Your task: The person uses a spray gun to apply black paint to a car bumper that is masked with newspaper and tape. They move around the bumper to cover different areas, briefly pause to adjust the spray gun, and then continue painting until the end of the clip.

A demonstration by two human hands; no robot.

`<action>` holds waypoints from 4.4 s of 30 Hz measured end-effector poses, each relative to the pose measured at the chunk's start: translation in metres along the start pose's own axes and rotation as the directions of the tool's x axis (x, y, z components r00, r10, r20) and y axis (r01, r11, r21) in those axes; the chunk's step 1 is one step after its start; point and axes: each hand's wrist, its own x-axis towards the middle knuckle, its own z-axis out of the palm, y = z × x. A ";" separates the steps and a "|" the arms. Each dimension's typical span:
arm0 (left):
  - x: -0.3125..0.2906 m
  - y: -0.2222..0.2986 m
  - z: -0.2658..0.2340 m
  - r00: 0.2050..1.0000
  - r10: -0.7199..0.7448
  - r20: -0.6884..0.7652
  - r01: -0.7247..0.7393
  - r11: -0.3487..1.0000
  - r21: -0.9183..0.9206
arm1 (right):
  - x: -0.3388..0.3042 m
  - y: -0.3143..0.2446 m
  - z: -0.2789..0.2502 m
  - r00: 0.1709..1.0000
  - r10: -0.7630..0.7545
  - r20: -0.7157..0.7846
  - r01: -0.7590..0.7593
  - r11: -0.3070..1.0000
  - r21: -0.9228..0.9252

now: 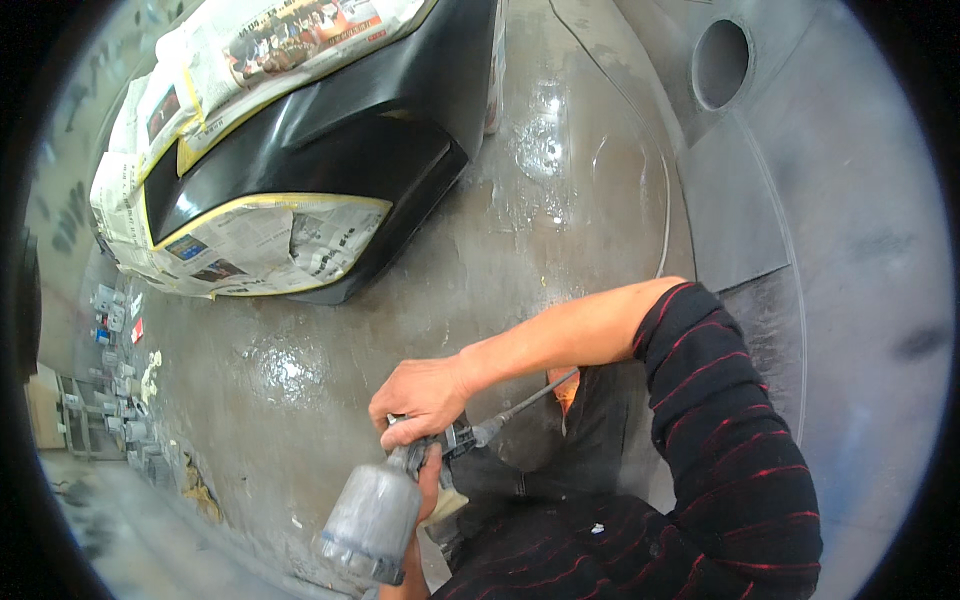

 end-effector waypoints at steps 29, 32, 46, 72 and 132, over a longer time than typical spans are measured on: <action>0.026 0.017 -0.004 1.000 0.011 0.001 -0.011 0.986 0.168 | 0.019 0.032 0.014 0.798 0.546 0.254 -0.601 0.703 0.380; 0.029 0.042 -0.026 0.977 -0.067 0.201 -0.038 0.879 0.476 | -0.005 0.045 0.021 0.670 0.724 0.167 -0.538 0.318 0.780; 0.023 0.022 0.029 0.987 0.027 0.159 0.082 0.763 -0.641 | -0.137 0.019 0.086 0.665 0.747 -0.001 -0.148 0.133 0.980; 0.072 -0.006 0.021 0.941 -0.019 0.339 0.266 0.662 -0.701 | -0.164 0.021 0.083 0.617 0.735 -0.279 -0.735 0.666 0.127; 0.087 0.293 0.123 0.655 0.561 -0.507 -0.754 0.538 -0.378 | -0.314 -0.037 -0.062 0.577 0.280 -0.767 0.462 0.662 0.590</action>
